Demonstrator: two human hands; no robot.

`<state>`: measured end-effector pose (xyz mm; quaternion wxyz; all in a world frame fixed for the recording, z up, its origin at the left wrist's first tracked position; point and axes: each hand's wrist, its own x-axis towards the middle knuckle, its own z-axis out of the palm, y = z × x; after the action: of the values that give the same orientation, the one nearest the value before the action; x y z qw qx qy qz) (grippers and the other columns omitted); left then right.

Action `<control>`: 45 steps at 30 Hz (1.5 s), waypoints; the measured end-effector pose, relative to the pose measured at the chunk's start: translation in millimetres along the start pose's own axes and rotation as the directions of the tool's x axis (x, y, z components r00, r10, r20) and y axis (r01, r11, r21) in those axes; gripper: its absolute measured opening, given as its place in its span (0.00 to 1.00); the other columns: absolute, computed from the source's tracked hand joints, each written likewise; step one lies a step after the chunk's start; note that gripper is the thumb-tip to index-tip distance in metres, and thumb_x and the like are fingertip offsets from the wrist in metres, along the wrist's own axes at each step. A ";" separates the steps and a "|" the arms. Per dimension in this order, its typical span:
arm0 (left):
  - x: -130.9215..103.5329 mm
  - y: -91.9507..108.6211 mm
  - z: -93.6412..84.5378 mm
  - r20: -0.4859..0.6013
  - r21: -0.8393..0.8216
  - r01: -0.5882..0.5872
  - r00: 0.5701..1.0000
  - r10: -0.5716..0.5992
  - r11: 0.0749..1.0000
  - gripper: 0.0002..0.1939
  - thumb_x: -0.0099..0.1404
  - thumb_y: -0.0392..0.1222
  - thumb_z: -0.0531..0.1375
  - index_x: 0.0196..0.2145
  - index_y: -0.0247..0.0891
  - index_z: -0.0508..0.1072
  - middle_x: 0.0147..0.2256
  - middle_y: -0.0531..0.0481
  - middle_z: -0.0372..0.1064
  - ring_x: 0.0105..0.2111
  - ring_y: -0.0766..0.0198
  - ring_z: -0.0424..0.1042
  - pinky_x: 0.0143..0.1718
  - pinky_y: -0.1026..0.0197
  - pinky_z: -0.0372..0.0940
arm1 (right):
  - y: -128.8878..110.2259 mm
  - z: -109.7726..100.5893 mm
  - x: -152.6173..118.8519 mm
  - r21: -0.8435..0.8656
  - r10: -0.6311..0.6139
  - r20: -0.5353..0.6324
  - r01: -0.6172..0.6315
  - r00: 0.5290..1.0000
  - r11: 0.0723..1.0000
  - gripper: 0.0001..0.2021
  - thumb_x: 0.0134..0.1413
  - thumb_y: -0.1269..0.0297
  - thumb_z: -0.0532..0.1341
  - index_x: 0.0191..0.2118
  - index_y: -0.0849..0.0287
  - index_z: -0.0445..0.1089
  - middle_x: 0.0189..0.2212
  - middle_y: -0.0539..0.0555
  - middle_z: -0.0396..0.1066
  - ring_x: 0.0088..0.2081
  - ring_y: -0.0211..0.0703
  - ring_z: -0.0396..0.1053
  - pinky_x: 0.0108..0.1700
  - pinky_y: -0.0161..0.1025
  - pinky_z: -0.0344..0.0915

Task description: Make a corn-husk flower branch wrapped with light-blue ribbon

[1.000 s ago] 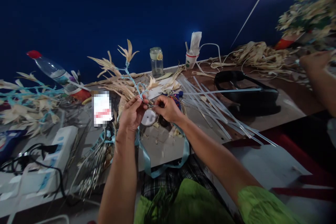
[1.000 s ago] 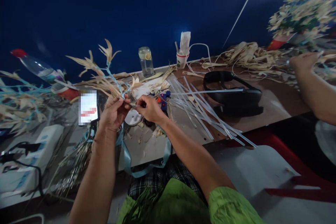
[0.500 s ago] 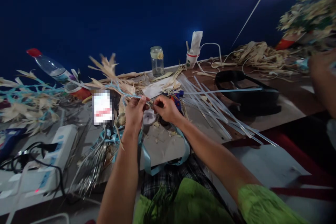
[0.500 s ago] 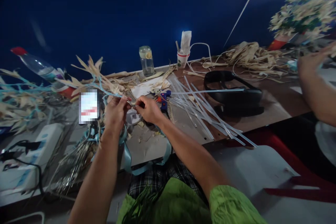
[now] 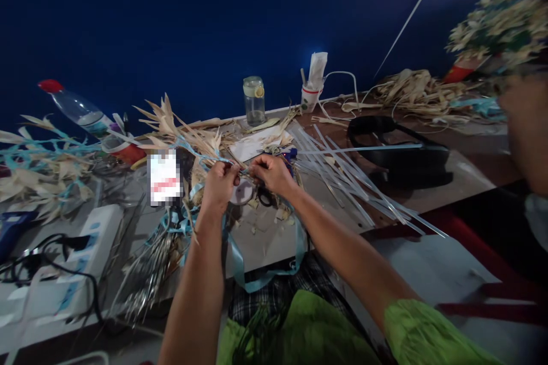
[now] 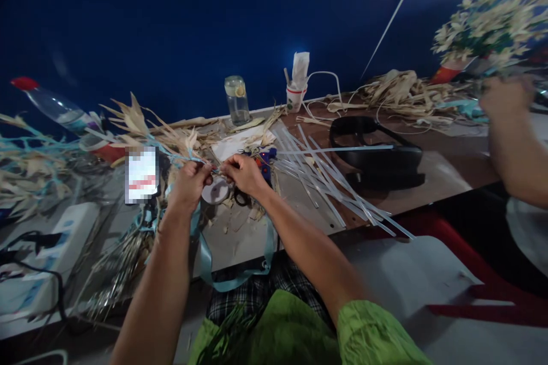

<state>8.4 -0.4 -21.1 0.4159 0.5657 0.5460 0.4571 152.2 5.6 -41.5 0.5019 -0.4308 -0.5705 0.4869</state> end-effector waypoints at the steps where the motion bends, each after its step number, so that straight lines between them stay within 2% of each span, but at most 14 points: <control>1: -0.1 0.4 -0.5 0.014 0.005 0.004 1.000 -0.004 1.000 0.09 0.56 0.44 0.57 0.26 0.35 0.68 0.15 0.57 0.58 0.16 0.71 0.56 0.20 0.67 0.51 | 0.1 -0.9 0.9 0.007 0.015 0.004 -0.015 1.000 1.000 0.08 0.45 0.61 0.58 0.25 0.61 0.62 0.18 0.45 0.61 0.18 0.30 0.58 0.23 0.31 0.55; 7: 1.6 -6.0 0.4 0.131 -0.123 0.032 0.991 -0.016 0.992 0.08 0.55 0.44 0.58 0.26 0.36 0.64 0.19 0.56 0.59 0.16 0.72 0.55 0.19 0.67 0.50 | -4.1 -2.4 1.4 0.091 0.155 0.021 -0.157 0.988 0.983 0.08 0.44 0.63 0.59 0.24 0.61 0.60 0.15 0.43 0.58 0.15 0.27 0.51 0.18 0.29 0.48; 10: 1.7 -7.5 1.8 0.189 -0.157 0.035 0.982 -0.005 0.987 0.08 0.55 0.43 0.58 0.26 0.37 0.63 0.19 0.57 0.56 0.16 0.73 0.53 0.19 0.67 0.49 | -10.8 -4.5 -0.7 0.224 0.318 0.085 -0.329 0.944 0.918 0.09 0.42 0.65 0.60 0.32 0.61 0.61 0.14 0.42 0.58 0.13 0.27 0.48 0.17 0.28 0.45; 13: 1.4 -7.0 2.3 0.201 -0.122 0.021 0.979 0.004 0.992 0.07 0.56 0.42 0.57 0.29 0.37 0.63 0.19 0.58 0.56 0.16 0.73 0.53 0.18 0.67 0.49 | -18.9 -7.6 -3.4 0.227 0.393 0.163 -0.422 0.905 0.878 0.13 0.42 0.66 0.60 0.37 0.60 0.61 0.13 0.40 0.55 0.12 0.27 0.46 0.17 0.28 0.42; 17: 0.0 -5.3 1.0 0.204 0.013 -0.061 0.977 0.057 0.998 0.06 0.58 0.42 0.55 0.32 0.36 0.64 0.19 0.58 0.57 0.16 0.72 0.54 0.19 0.67 0.50 | -26.1 -8.9 -6.9 0.103 0.379 0.235 -0.411 0.895 0.906 0.14 0.40 0.63 0.63 0.35 0.62 0.64 0.13 0.40 0.54 0.15 0.27 0.47 0.19 0.28 0.43; 21: -2.6 -1.8 0.8 0.265 0.034 -0.093 0.961 0.081 0.995 0.07 0.59 0.41 0.53 0.33 0.36 0.64 0.18 0.58 0.56 0.18 0.71 0.55 0.21 0.67 0.51 | -25.5 -11.1 -10.7 -0.053 0.316 0.121 -0.311 0.941 0.949 0.14 0.32 0.64 0.66 0.28 0.63 0.64 0.16 0.42 0.59 0.20 0.29 0.55 0.24 0.29 0.49; 24: -5.1 1.7 1.3 0.322 0.021 -0.071 0.945 0.060 0.997 0.08 0.60 0.43 0.53 0.32 0.36 0.64 0.17 0.57 0.56 0.17 0.70 0.55 0.21 0.66 0.50 | -23.8 -15.2 -15.1 -0.064 0.301 0.066 -0.297 0.951 0.953 0.11 0.37 0.62 0.63 0.23 0.62 0.62 0.14 0.41 0.55 0.18 0.28 0.50 0.22 0.30 0.46; 28: -7.5 4.5 -0.3 0.399 0.003 0.002 0.917 -0.004 1.000 0.10 0.59 0.47 0.54 0.31 0.37 0.64 0.16 0.57 0.56 0.16 0.71 0.54 0.19 0.66 0.46 | -24.0 -20.7 -21.1 0.031 0.389 0.073 -0.392 0.918 0.919 0.09 0.43 0.62 0.59 0.23 0.60 0.59 0.12 0.41 0.53 0.14 0.27 0.46 0.18 0.30 0.41; 31: -5.5 1.1 -2.5 0.422 -0.087 0.049 0.907 -0.008 0.995 0.11 0.57 0.48 0.56 0.31 0.36 0.64 0.17 0.57 0.58 0.16 0.72 0.53 0.19 0.67 0.44 | -25.8 -28.1 -27.3 0.041 0.418 0.105 -0.424 0.902 0.905 0.09 0.46 0.61 0.59 0.25 0.60 0.59 0.12 0.42 0.56 0.13 0.26 0.48 0.17 0.29 0.42; 33: -2.9 -2.6 -3.8 0.405 -0.196 0.068 0.914 0.018 0.978 0.12 0.56 0.47 0.58 0.30 0.36 0.64 0.21 0.55 0.62 0.16 0.73 0.54 0.19 0.67 0.45 | -27.3 -37.9 -34.4 0.001 0.417 0.197 -0.426 0.887 0.905 0.11 0.46 0.59 0.60 0.26 0.61 0.61 0.14 0.44 0.60 0.14 0.26 0.50 0.17 0.28 0.44; 35: -1.5 -4.7 -4.6 0.400 -0.284 0.105 0.916 0.019 0.953 0.12 0.55 0.47 0.60 0.29 0.36 0.64 0.25 0.53 0.65 0.17 0.75 0.54 0.18 0.68 0.45 | -29.1 -51.8 -44.1 -0.032 0.427 0.301 -0.439 0.853 0.898 0.12 0.44 0.58 0.63 0.29 0.62 0.62 0.17 0.45 0.63 0.15 0.26 0.53 0.18 0.28 0.48; 39: -4.6 0.0 -3.5 0.417 -0.387 0.201 0.909 -0.024 0.900 0.12 0.53 0.44 0.62 0.31 0.35 0.65 0.28 0.51 0.66 0.17 0.77 0.56 0.18 0.70 0.47 | -36.3 -80.4 -68.4 -0.032 0.455 0.376 -0.479 0.807 0.877 0.19 0.38 0.61 0.67 0.37 0.63 0.63 0.22 0.47 0.65 0.22 0.30 0.61 0.21 0.28 0.55; 42: -7.4 6.1 -1.8 0.415 -0.533 0.237 0.910 0.008 0.812 0.11 0.52 0.40 0.63 0.30 0.35 0.65 0.26 0.52 0.65 0.19 0.76 0.57 0.20 0.70 0.53 | -43.0 -90.3 -89.5 -0.047 0.456 0.420 -0.483 0.785 0.875 0.20 0.38 0.61 0.68 0.38 0.65 0.65 0.23 0.47 0.64 0.23 0.28 0.59 0.23 0.27 0.54; 45: -6.8 8.6 -4.4 0.337 -0.656 0.205 0.941 0.040 0.726 0.11 0.51 0.38 0.64 0.30 0.36 0.65 0.23 0.55 0.61 0.20 0.75 0.59 0.23 0.70 0.58 | -44.7 -93.6 -113.5 -0.082 0.490 0.442 -0.510 0.752 0.856 0.18 0.38 0.59 0.67 0.34 0.65 0.66 0.22 0.46 0.62 0.22 0.27 0.56 0.24 0.28 0.53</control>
<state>6.3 -7.7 -12.1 0.6993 0.4157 0.2877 0.5055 259.1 -101.1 -12.6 0.2178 -0.4325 -0.5234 0.7011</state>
